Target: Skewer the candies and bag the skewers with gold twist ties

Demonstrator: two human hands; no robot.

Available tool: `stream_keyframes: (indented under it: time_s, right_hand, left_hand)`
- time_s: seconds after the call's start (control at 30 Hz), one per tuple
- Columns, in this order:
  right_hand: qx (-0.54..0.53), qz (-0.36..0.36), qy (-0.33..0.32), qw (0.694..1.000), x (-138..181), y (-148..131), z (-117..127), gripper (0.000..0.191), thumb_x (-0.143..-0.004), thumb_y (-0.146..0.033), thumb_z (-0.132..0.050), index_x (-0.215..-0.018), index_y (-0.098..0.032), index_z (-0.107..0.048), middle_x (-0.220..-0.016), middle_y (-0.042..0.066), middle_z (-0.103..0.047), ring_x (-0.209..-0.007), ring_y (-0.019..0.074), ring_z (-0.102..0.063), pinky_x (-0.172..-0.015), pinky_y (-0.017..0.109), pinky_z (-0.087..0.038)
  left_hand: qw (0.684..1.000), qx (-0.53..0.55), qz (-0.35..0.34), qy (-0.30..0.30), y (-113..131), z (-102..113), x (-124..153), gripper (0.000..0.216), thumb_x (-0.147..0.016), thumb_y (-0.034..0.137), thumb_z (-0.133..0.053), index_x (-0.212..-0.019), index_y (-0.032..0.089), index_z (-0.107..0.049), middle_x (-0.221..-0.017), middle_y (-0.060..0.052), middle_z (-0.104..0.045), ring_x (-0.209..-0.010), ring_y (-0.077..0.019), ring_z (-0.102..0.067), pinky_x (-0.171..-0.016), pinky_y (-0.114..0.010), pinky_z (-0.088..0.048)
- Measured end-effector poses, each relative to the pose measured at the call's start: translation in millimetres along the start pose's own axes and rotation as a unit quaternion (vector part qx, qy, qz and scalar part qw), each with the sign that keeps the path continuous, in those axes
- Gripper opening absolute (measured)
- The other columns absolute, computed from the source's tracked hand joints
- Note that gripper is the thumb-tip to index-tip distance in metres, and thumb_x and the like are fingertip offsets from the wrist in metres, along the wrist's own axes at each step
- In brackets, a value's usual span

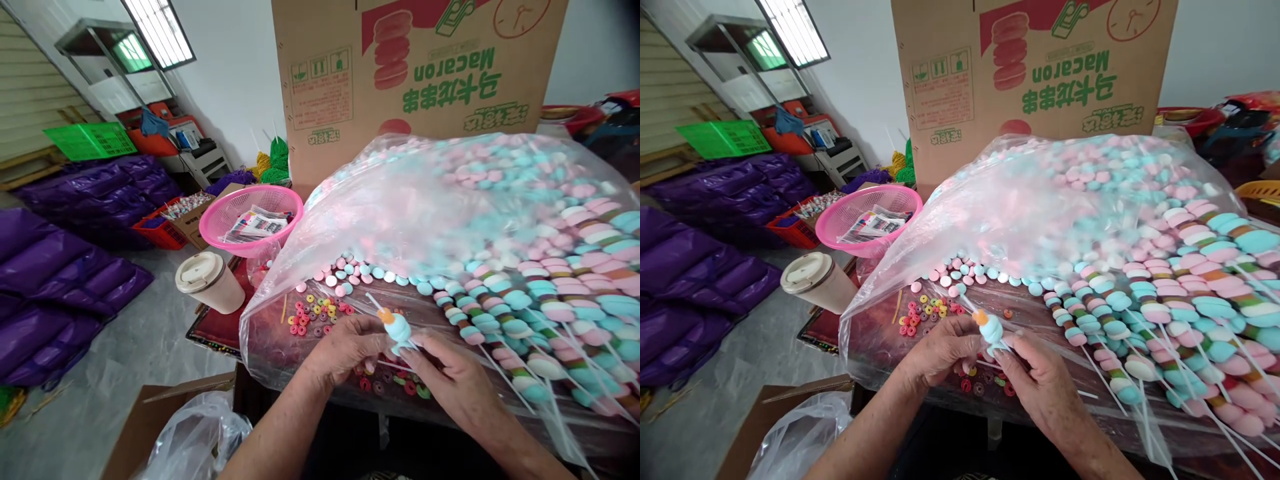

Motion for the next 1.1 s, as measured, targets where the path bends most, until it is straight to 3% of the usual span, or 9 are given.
stream_keyframes:
  time_s: [0.07, 0.13, 0.23, 0.33, 0.47, 0.53, 0.67, 0.83, 1.1]
  right_hand:
    - [-0.003, -0.062, 0.019, 0.998, 2, 10, 3, 0.024, -0.082, -0.039, -0.053, -0.085, -0.019, -0.067, -0.079, 0.003, -0.068, -0.073, 0.0183, -0.061, -0.070, 0.027, -0.048]
    - [-0.010, -0.113, 0.034, 0.993, 5, 18, 6, 0.030, -0.080, -0.043, -0.053, -0.089, -0.018, -0.067, -0.078, 0.003, -0.069, -0.073, 0.0193, -0.062, -0.069, 0.028, -0.049]
    - [-0.011, -0.123, 0.049, 0.991, 8, 20, 7, 0.030, -0.079, -0.045, -0.054, -0.087, -0.018, -0.067, -0.082, 0.004, -0.070, -0.076, 0.0203, -0.062, -0.071, 0.029, -0.049]
    - [-0.009, -0.149, 0.071, 0.986, 9, 22, 10, 0.030, -0.077, -0.046, -0.056, -0.084, -0.018, -0.065, -0.081, 0.005, -0.069, -0.073, 0.0197, -0.061, -0.066, 0.028, -0.048]
    - [-0.036, -0.199, 0.077, 0.976, 6, 25, 10, 0.031, -0.075, -0.049, -0.057, -0.079, -0.018, -0.063, -0.070, 0.003, -0.065, -0.060, 0.0169, -0.057, -0.050, 0.025, -0.042]
    - [-0.069, -0.199, 0.061, 0.976, 2, 22, 5, 0.030, -0.076, -0.048, -0.056, -0.078, -0.019, -0.062, -0.065, 0.002, -0.063, -0.056, 0.0150, -0.054, -0.047, 0.024, -0.039]
    - [-0.130, -0.183, 0.017, 0.974, 0, 12, -6, 0.026, -0.077, -0.045, -0.056, -0.080, -0.020, -0.062, -0.050, -0.004, -0.048, -0.044, 0.0108, -0.041, -0.040, 0.022, -0.030]
    - [-0.276, -0.207, -0.034, 0.938, 11, 11, -15, 0.027, -0.078, -0.045, -0.059, -0.087, -0.020, -0.058, -0.049, -0.009, -0.032, -0.040, 0.0060, -0.026, -0.038, 0.019, -0.020]
    - [-0.431, -0.233, -0.029, 0.871, 14, 5, -23, 0.033, -0.072, -0.048, -0.067, -0.078, -0.019, -0.053, -0.049, -0.011, -0.032, -0.037, 0.0017, -0.020, -0.036, 0.017, -0.014]
  left_hand:
    - [0.975, -0.149, -0.045, 0.158, 10, 34, -8, 0.025, -0.077, 0.036, -0.058, -0.088, 0.015, -0.067, -0.074, -0.005, -0.065, -0.055, -0.0115, -0.053, -0.053, -0.022, -0.040]
    - [0.895, -0.335, -0.063, 0.288, 26, 62, -14, 0.020, -0.078, 0.029, -0.056, -0.091, 0.016, -0.066, -0.087, -0.009, -0.067, -0.076, -0.0186, -0.060, -0.068, -0.027, -0.044]
    - [0.837, -0.462, -0.036, 0.292, 34, 78, -32, 0.014, -0.076, 0.022, -0.056, -0.084, 0.017, -0.066, -0.087, -0.011, -0.068, -0.087, -0.0239, -0.061, -0.076, -0.031, -0.043]
    - [0.846, -0.453, -0.042, 0.277, 37, 77, -31, 0.013, -0.076, 0.020, -0.054, -0.081, 0.017, -0.066, -0.077, -0.007, -0.067, -0.078, -0.0209, -0.061, -0.072, -0.029, -0.043]
    - [0.946, -0.233, -0.111, 0.197, 30, 41, -3, 0.016, -0.077, 0.029, -0.058, -0.084, 0.016, -0.064, -0.069, -0.002, -0.064, -0.061, -0.0130, -0.056, -0.057, -0.022, -0.042]
    - [0.965, -0.155, -0.147, 0.149, 25, 16, 12, 0.018, -0.077, 0.032, -0.060, -0.082, 0.016, -0.065, -0.066, -0.001, -0.062, -0.055, -0.0104, -0.052, -0.051, -0.020, -0.039]
    - [0.939, -0.219, -0.213, 0.157, 25, -10, 29, 0.011, -0.078, 0.023, -0.060, -0.085, 0.018, -0.067, -0.074, -0.001, -0.065, -0.061, -0.0105, -0.053, -0.059, -0.022, -0.043]
    - [0.904, -0.268, -0.286, 0.168, 35, -15, 31, 0.013, -0.081, 0.019, -0.058, -0.090, 0.019, -0.067, -0.090, -0.006, -0.068, -0.084, -0.0164, -0.061, -0.078, -0.028, -0.048]
    - [0.923, -0.165, -0.285, 0.197, 23, -17, 41, 0.018, -0.085, 0.025, -0.056, -0.103, 0.020, -0.060, -0.092, -0.004, -0.070, -0.080, -0.0148, -0.066, -0.075, -0.025, -0.052]
Point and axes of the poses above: each hand's wrist, its own x-axis away from the middle knuckle, its own z-axis out of the back of the hand, y = z × x, the point moved 7 cm from there along -x, towards the middle knuckle
